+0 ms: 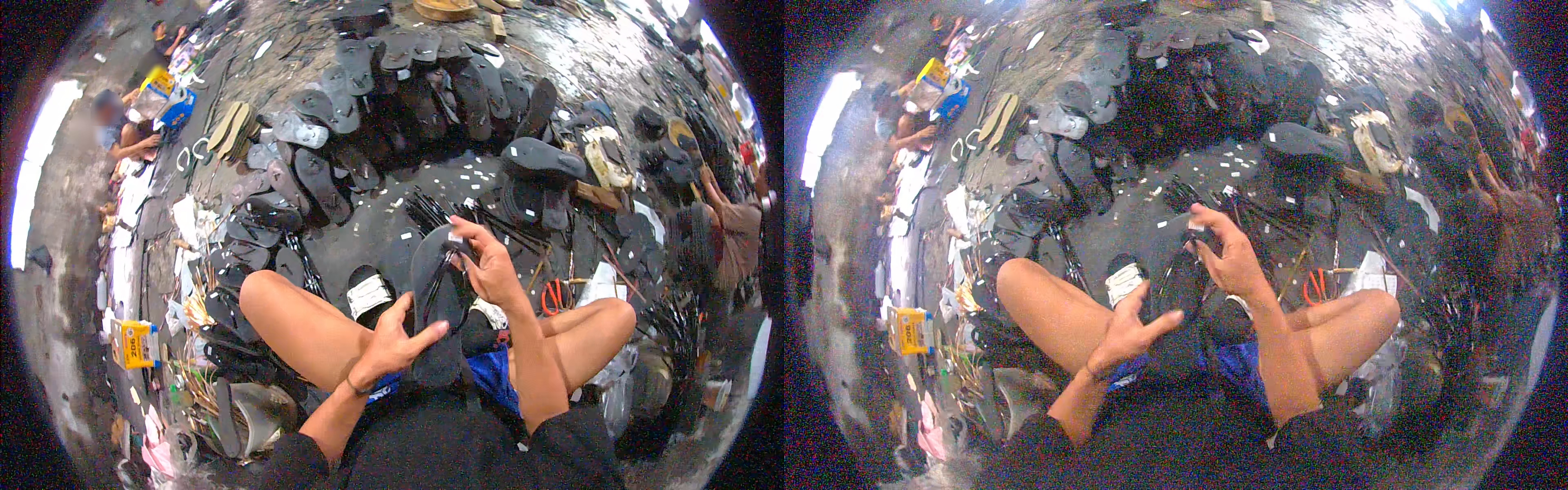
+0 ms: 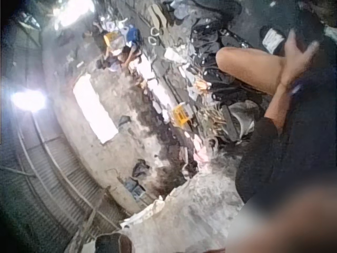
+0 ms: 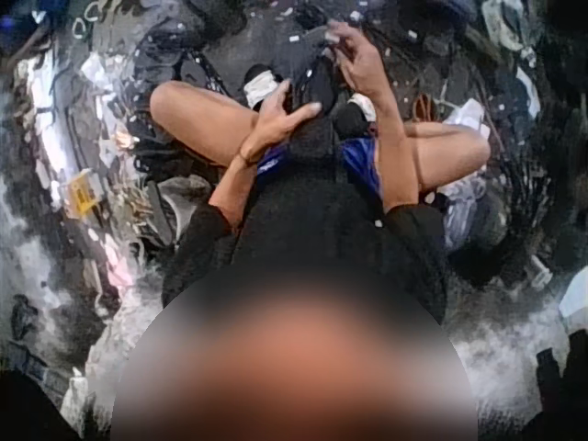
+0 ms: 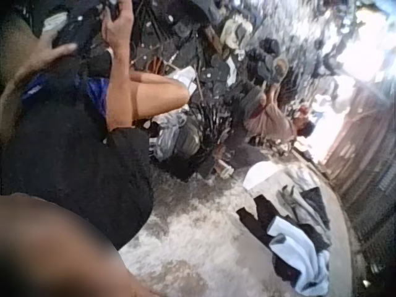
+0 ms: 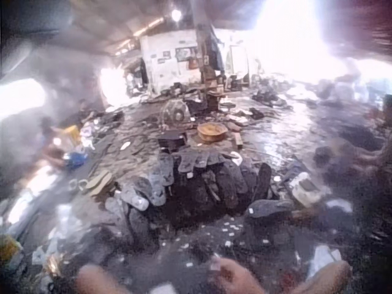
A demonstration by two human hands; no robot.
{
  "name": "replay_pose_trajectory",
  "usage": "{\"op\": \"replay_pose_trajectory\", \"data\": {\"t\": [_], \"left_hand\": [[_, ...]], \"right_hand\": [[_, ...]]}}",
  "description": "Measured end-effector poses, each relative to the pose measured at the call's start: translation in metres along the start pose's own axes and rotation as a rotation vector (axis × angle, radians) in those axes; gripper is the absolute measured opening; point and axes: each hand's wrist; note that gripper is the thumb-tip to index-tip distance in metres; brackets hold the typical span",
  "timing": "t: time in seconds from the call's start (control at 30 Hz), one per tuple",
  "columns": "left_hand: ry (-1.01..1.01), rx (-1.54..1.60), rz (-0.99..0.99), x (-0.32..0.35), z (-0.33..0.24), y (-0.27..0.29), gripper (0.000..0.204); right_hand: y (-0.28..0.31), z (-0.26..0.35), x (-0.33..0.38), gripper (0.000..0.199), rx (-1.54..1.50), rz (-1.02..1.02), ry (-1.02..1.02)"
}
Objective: The person sits on the floor and assembles flip-flops by inserting black straps into the holes of black soles. They repeatedly pick up a sole and a strap, thread the strap through the sole, and place the finished flip-flop aside.
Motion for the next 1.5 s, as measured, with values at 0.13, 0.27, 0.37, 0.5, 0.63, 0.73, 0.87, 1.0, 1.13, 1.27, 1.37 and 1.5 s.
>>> {"op": "replay_pose_trajectory", "data": {"t": [0.13, 0.27, 0.37, 0.5, 0.63, 0.73, 0.87, 1.0, 1.13, 1.27, 1.37, 1.5], "left_hand": [[0.025, 0.373, -0.196, -0.023, 0.001, 0.005, 0.045], [0.031, 0.430, -0.235, -0.027, 0.009, 0.016, 0.044], [-0.027, 0.399, -0.212, -0.029, 0.017, 0.016, 0.045], [-0.132, 0.255, -0.374, -0.042, 0.011, 0.027, 0.051], [-0.326, 0.248, -0.427, -0.031, -0.026, 0.052, 0.055], [-0.225, 0.280, -0.404, 0.003, -0.056, 0.048, 0.057], [-0.169, 0.294, -0.290, 0.029, -0.077, 0.025, 0.061], [-0.078, 0.444, -0.178, 0.037, -0.080, 0.012, 0.066], [-0.083, 0.427, -0.130, 0.042, -0.077, 0.007, 0.069], [-0.107, 0.397, -0.204, 0.032, -0.077, 0.016, 0.069], [-0.047, 0.061, -0.540, 0.008, -0.077, 0.060, 0.076], [-0.155, -0.015, -0.931, -0.020, -0.066, 0.167, 0.082]], "right_hand": [[-0.029, -0.014, 0.027, 0.044, -0.732, 0.215, -0.687], [-0.046, -0.024, 0.052, 0.023, -0.804, 0.397, -0.715], [-0.047, -0.029, 0.047, 0.028, -0.679, 0.396, -0.657], [-0.052, -0.038, 0.022, 0.033, -0.690, 0.448, -0.569], [-0.052, -0.096, -0.020, 0.033, -0.230, 0.242, -0.544], [-0.036, -0.157, -0.024, 0.042, 0.457, -0.010, -0.503], [-0.022, -0.208, 0.014, 0.045, 1.123, 0.122, -0.586], [-0.024, -0.215, 0.033, 0.036, 1.149, 0.106, -0.491], [-0.022, -0.206, 0.025, 0.029, 1.091, 0.121, -0.620], [-0.015, -0.199, 0.019, 0.029, 0.962, 0.093, -0.602], [-0.012, -0.192, 0.015, 0.032, 1.073, 0.124, -0.622], [-0.008, -0.187, 0.007, 0.033, 1.051, 0.054, -0.650]]}}
Point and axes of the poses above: each hand's wrist, its own x-axis away from the middle knuckle, its own y-axis out of the back of the hand, z = x × y, and after that the axes turned 13 degrees about x, right-handed
